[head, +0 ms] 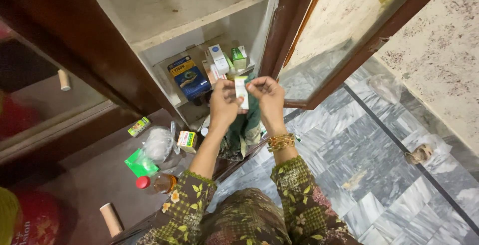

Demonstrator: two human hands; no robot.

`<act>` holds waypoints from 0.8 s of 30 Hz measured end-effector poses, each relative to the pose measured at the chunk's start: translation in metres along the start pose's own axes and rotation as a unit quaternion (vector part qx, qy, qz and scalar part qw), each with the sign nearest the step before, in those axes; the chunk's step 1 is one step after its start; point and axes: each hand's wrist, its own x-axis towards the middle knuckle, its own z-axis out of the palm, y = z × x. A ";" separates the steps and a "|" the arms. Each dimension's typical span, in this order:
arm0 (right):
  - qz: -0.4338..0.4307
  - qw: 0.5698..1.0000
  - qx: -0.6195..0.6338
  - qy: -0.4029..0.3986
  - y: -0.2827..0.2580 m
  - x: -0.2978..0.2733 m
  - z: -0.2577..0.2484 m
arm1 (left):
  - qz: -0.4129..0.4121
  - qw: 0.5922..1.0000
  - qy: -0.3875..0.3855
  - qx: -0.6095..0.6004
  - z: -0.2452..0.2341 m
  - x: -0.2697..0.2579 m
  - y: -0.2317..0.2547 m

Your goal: The person organizes various medicine boxes and bottles on a shelf, handling items individually to arrange them within the cabinet.

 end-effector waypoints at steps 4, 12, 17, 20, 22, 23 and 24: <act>-0.010 1.000 0.003 0.012 -0.002 0.004 -0.002 | 0.020 1.000 0.000 -0.007 0.007 -0.005 0.006; -0.035 0.999 -0.035 -0.003 -0.008 -0.008 -0.002 | 0.098 0.993 0.043 0.048 -0.005 0.019 -0.008; -0.075 0.996 -0.037 0.018 -0.024 0.003 0.006 | 0.111 0.992 -0.008 0.059 0.000 0.020 -0.026; -0.081 0.996 -0.034 0.010 -0.006 -0.001 0.011 | 0.087 0.996 -0.014 0.002 -0.003 0.025 -0.028; -0.073 0.997 -0.029 0.004 0.005 -0.006 0.008 | 0.068 0.997 -0.008 -0.041 -0.008 0.030 -0.027; -0.065 0.997 -0.034 0.001 0.008 -0.009 0.006 | 0.061 0.996 -0.004 -0.065 -0.011 0.031 -0.027; -0.058 0.998 -0.039 0.000 0.011 -0.010 0.005 | 0.054 0.995 -0.002 -0.087 -0.013 0.032 -0.027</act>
